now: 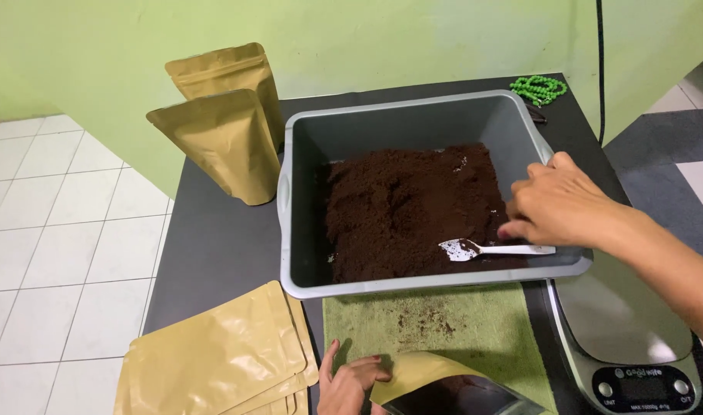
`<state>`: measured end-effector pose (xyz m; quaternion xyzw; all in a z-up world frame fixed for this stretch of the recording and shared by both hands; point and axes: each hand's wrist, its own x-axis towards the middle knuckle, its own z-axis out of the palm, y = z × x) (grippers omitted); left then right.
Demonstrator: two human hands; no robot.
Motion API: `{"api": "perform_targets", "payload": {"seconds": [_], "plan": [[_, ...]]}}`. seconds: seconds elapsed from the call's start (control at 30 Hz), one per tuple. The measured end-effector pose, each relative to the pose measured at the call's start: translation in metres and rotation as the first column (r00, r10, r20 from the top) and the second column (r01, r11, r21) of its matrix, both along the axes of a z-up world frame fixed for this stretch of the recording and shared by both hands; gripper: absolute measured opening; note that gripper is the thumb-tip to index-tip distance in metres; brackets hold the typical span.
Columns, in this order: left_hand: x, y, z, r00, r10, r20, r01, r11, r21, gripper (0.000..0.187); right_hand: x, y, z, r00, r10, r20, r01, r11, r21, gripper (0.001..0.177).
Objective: Filling paper coffee bags with ground coffee using a small spoon and a digital scale for weight measurement.
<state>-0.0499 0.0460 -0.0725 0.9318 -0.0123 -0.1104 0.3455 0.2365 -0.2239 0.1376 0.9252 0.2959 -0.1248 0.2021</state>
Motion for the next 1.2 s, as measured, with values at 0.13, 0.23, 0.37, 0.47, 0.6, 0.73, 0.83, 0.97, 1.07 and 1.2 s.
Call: {"api": "perform_targets", "payload": {"seconds": [0.13, 0.23, 0.37, 0.47, 0.6, 0.73, 0.83, 0.97, 1.07, 1.2], "plan": [[-0.009, -0.009, 0.029, 0.785, 0.211, 0.582, -0.095, 0.97, -0.225, 0.054, -0.004, 0.003, -0.013, 0.999, 0.051, -0.016, -0.052, 0.989, -0.137, 0.042], [-0.008, -0.008, 0.033, 0.932, 0.071, 0.355, -0.017, 0.988, -0.153, 0.052, -0.004, -0.002, -0.025, 0.993, 0.121, -0.002, -0.121, 0.989, -0.088, 0.026], [-0.01, -0.022, 0.066, 0.745, 0.354, 0.565, -0.176, 0.922, -0.346, 0.01, -0.013, 0.002, -0.017, 0.985, 0.06, -0.163, -0.082, 0.988, -0.134, 0.037], [-0.011, -0.025, 0.079, 0.733, 0.386, 0.56, -0.191, 0.907, -0.376, 0.015, -0.016, 0.002, -0.009, 0.975, 0.027, -0.223, -0.051, 0.994, -0.1, 0.029], [-0.012, -0.023, 0.078, 0.716, 0.383, 0.583, -0.18, 0.909, -0.376, 0.011, -0.012, -0.001, 0.006, 0.996, 0.072, -0.056, -0.079, 0.987, -0.142, 0.01], [-0.011, -0.029, 0.096, 0.68, 0.422, 0.599, -0.188, 0.89, -0.414, 0.011, -0.034, 0.015, 0.06, 0.989, -0.03, 0.147, 0.043, 0.995, -0.089, 0.009], [-0.013, -0.03, 0.104, 0.686, 0.409, 0.601, -0.172, 0.895, -0.412, 0.01, -0.035, 0.018, 0.053, 0.943, 0.103, 0.316, -0.114, 0.993, 0.019, 0.014], [-0.013, -0.028, 0.109, 0.679, 0.382, 0.626, -0.14, 0.906, -0.4, 0.012, -0.025, 0.026, 0.02, 0.793, 0.323, 0.517, -0.39, 0.921, 0.022, 0.006], [-0.014, -0.026, 0.106, 0.666, 0.368, 0.649, -0.124, 0.912, -0.39, 0.012, -0.016, 0.027, 0.005, 0.734, 0.372, 0.568, -0.467, 0.884, 0.025, 0.011], [-0.016, -0.025, 0.105, 0.651, 0.345, 0.676, -0.12, 0.926, -0.357, 0.015, -0.031, 0.032, 0.048, 0.885, 0.214, 0.414, -0.246, 0.969, 0.025, 0.036]]}}
